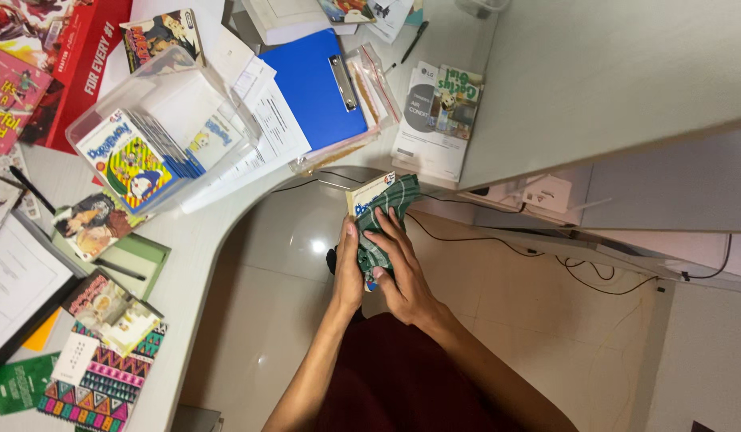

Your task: The person wipes the front and back covers of manga books with a cloth, handling them one at a time and placing them on the desk or back into a container.

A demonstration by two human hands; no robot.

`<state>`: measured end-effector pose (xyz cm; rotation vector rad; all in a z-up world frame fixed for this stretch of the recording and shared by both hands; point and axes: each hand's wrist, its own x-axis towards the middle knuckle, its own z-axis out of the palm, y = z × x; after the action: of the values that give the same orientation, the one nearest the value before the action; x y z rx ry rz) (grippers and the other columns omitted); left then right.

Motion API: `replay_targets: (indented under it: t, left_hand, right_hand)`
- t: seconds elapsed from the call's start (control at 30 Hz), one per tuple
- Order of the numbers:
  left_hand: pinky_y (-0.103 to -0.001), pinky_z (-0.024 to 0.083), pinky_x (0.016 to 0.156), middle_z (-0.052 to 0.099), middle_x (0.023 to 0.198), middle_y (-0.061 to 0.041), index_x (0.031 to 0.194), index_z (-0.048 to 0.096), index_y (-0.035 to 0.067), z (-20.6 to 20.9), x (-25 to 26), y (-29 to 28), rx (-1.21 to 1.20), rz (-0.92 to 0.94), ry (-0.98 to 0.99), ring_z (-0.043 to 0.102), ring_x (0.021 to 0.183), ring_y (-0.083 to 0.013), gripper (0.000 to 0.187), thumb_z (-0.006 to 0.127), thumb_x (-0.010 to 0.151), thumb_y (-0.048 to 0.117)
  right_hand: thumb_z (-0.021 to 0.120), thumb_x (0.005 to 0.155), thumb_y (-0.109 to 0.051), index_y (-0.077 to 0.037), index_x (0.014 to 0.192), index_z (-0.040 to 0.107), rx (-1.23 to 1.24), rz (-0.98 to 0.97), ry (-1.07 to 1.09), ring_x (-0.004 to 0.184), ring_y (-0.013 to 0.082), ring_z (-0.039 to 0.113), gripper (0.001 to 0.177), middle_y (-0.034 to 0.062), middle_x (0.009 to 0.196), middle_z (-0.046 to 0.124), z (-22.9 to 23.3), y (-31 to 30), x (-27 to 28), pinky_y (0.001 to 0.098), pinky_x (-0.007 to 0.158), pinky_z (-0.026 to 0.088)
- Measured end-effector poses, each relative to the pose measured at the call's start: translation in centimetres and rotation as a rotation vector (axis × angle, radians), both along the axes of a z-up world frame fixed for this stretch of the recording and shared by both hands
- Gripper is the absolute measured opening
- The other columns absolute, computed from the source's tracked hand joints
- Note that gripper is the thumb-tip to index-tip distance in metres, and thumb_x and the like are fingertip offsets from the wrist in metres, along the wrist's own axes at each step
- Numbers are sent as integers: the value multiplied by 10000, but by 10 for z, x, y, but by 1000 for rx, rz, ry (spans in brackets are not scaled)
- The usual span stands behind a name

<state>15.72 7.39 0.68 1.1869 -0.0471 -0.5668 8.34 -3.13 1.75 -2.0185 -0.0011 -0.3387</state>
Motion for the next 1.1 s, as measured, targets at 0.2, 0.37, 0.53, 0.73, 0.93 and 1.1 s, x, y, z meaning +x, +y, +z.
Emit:
replay_targets:
  t: [0.2, 0.37, 0.53, 0.73, 0.93, 1.1]
  left_hand:
    - [-362, 518, 1024, 629, 1348, -178, 1454, 518, -36, -10, 25, 11, -18, -86, 165, 630, 1212, -237, 784, 244, 1072, 592]
    - [-366, 507, 1042, 577, 1402, -169, 1492, 444, -9, -10, 35, 19, -248, -23, 278, 605, 1249, -234, 770, 266, 1051, 597]
    - [-359, 429, 1124, 500, 1476, -149, 1525, 389, -27, -10, 43, 31, -109, 48, 107, 506, 1348, -212, 762, 267, 1086, 584]
    - [-362, 435, 1120, 544, 1432, -144, 1521, 402, -12, 1, 54, 44, -116, 128, 88, 538, 1318, -211, 726, 272, 1081, 552]
    - [-387, 474, 1056, 567, 1389, -151, 1508, 415, -4, -6, 69, 47, -223, 283, 191, 575, 1240, -227, 709, 316, 1074, 548]
    - [-391, 470, 1074, 567, 1420, -175, 1510, 437, -18, -16, 91, 48, -308, 363, 190, 581, 1262, -243, 723, 327, 1086, 556]
  right_hand:
    - [620, 1026, -219, -39, 1484, 489, -87, -107, 46, 1592, 457, 229, 509, 215, 1678, 312, -1, 12, 29, 554, 1286, 222]
    - [644, 995, -138, -55, 1464, 526, -159, -70, -50, 1600, 453, 243, 490, 191, 1672, 350, 9, 17, 54, 548, 1300, 232]
    - [666, 935, -61, -67, 1422, 557, -199, 10, -90, 1589, 433, 260, 499, 170, 1648, 384, 20, 16, 86, 543, 1297, 245]
    - [616, 810, 71, -70, 1328, 638, -91, 79, -104, 1563, 415, 345, 536, 170, 1593, 477, 25, 16, 125, 495, 1273, 334]
    - [643, 742, 88, -76, 1188, 742, -124, 242, -164, 1521, 362, 422, 486, 110, 1513, 579, 23, 21, 147, 473, 1259, 354]
    - [646, 727, 86, -62, 1094, 763, -116, 330, -207, 1506, 317, 463, 412, 83, 1463, 631, 29, 25, 166, 467, 1256, 373]
